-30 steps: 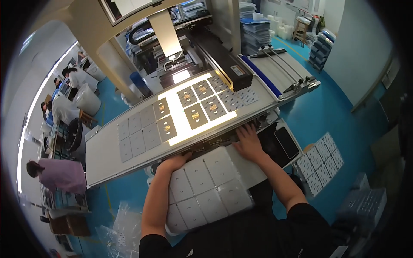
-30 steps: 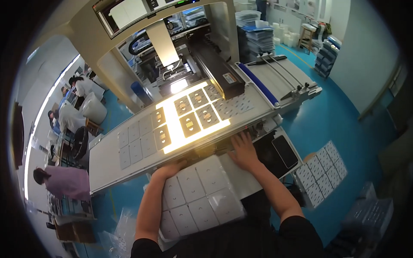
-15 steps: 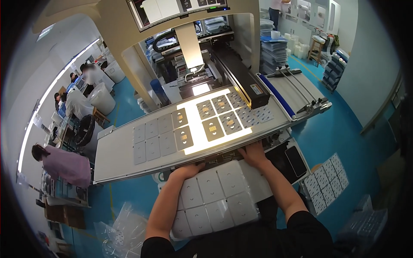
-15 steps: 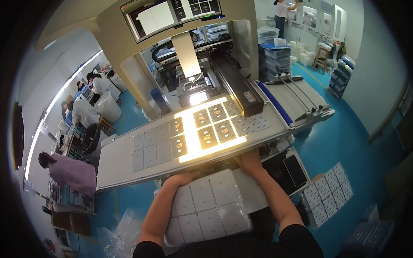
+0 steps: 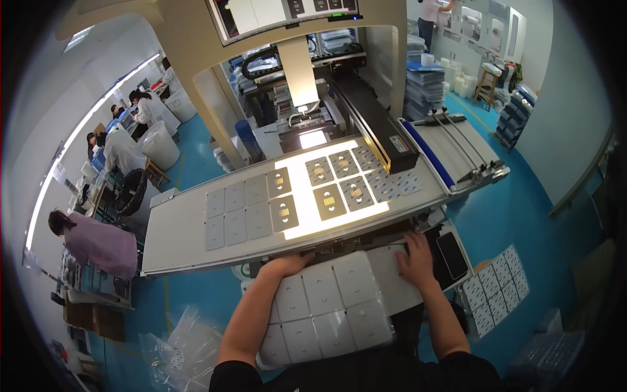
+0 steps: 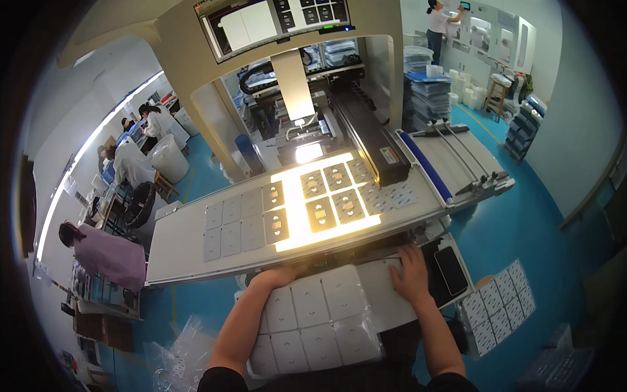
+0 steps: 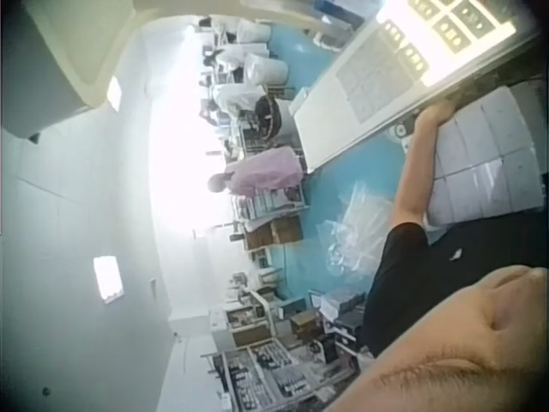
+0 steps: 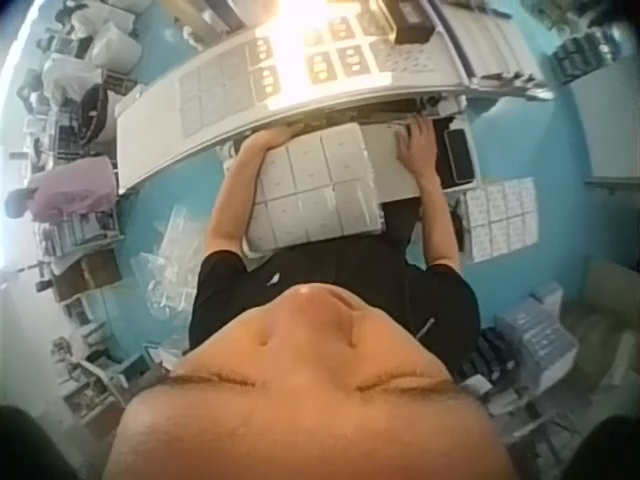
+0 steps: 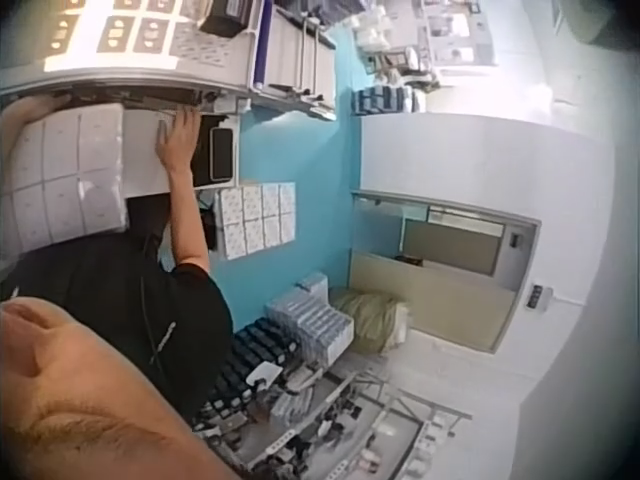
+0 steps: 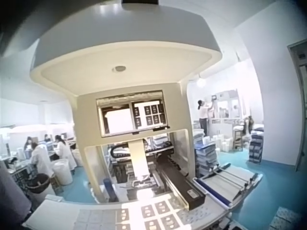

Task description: Inspecting small electronic components on a light table, interacting with a computer interface, and placing the items into packaging trays.

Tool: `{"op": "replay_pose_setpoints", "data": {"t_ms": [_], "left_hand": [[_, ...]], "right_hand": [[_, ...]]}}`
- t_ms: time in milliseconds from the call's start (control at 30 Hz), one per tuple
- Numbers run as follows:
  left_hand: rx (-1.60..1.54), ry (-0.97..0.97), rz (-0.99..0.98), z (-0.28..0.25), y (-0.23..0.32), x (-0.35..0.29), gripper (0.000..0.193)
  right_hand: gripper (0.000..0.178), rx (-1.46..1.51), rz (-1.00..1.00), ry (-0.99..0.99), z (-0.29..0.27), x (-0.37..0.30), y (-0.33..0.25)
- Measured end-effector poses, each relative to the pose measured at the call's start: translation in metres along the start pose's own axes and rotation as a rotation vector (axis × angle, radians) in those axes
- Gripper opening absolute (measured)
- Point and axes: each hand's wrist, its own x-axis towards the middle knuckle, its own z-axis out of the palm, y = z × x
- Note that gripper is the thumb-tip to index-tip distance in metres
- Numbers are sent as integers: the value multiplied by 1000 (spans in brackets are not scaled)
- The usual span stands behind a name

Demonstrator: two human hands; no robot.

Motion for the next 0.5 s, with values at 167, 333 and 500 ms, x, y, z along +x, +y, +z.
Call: {"op": "replay_pose_setpoints", "data": {"t_ms": [167,333,500], "left_hand": [[-19,26,11,0,0,-1,81],[25,31,-69,-1,1,-1,77],[-46,21,16,4,-5,5,77]], "right_hand": [[50,54,53,110,-18,-36,20],[47,19,127,77,-14,-49,28],[39,41,184,141,-10,-51,32]]}}
